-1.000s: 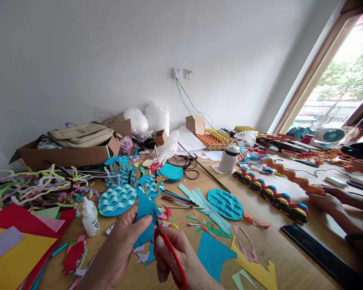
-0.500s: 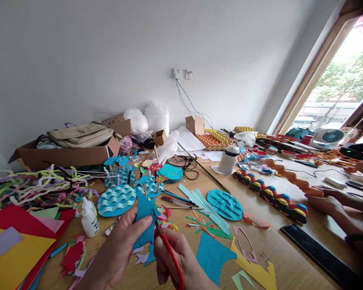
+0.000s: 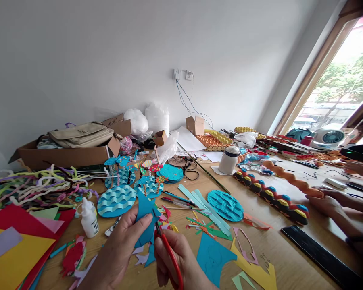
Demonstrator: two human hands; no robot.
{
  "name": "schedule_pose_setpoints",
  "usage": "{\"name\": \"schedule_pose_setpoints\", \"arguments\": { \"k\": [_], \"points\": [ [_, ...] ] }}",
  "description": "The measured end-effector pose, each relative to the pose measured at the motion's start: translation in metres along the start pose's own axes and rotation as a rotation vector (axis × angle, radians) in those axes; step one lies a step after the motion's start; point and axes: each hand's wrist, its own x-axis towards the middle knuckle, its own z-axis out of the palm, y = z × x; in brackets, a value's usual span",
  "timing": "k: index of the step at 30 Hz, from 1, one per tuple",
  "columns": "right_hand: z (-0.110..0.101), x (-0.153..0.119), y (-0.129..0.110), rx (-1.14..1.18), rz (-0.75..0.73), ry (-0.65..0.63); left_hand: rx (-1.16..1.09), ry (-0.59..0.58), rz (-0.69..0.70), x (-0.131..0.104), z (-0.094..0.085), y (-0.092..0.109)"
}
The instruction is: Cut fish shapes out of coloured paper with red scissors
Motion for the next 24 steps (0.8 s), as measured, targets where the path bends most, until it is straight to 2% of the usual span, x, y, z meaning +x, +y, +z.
{"name": "schedule_pose_setpoints", "arguments": {
  "k": [6,11,17,24],
  "points": [
    [0.001,0.003,0.004,-0.007,0.006,0.018,0.017,-0.009,0.02,0.0,0.0,-0.002],
    [0.0,0.007,0.012,-0.021,-0.027,0.036,0.005,-0.114,-0.026,-0.003,0.006,-0.003],
    [0.001,0.002,0.009,-0.015,-0.041,0.054,0.009,-0.087,-0.038,0.0,0.006,-0.005],
    [0.0,0.008,0.02,0.033,-0.006,0.089,0.018,-0.123,-0.061,0.003,0.003,-0.01]
  ]
}}
